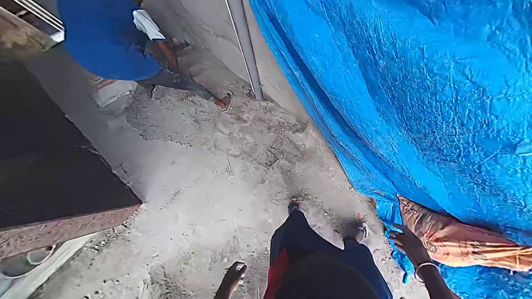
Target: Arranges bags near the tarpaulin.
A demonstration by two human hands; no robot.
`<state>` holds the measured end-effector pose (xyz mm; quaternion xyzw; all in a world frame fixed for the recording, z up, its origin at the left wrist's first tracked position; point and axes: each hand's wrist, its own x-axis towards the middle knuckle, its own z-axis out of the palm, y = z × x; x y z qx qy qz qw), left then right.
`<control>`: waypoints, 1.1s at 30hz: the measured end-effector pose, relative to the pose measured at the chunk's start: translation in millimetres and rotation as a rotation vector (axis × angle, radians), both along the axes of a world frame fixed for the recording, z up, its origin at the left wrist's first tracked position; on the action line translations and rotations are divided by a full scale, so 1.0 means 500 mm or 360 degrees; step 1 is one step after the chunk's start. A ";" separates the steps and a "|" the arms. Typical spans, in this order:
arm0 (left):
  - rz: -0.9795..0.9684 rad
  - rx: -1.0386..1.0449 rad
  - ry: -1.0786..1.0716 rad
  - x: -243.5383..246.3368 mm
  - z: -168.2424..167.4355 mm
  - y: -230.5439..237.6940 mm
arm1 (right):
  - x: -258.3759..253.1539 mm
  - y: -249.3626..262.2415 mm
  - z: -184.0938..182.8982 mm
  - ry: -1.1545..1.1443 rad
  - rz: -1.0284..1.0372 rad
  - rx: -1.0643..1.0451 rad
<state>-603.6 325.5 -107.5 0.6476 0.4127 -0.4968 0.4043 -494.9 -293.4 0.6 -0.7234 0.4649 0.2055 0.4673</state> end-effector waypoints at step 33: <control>-0.0905 -0.0172 -0.0806 0.240 0.221 -0.066 | -1.232 0.575 -0.069 0.0681 -0.1620 0.0442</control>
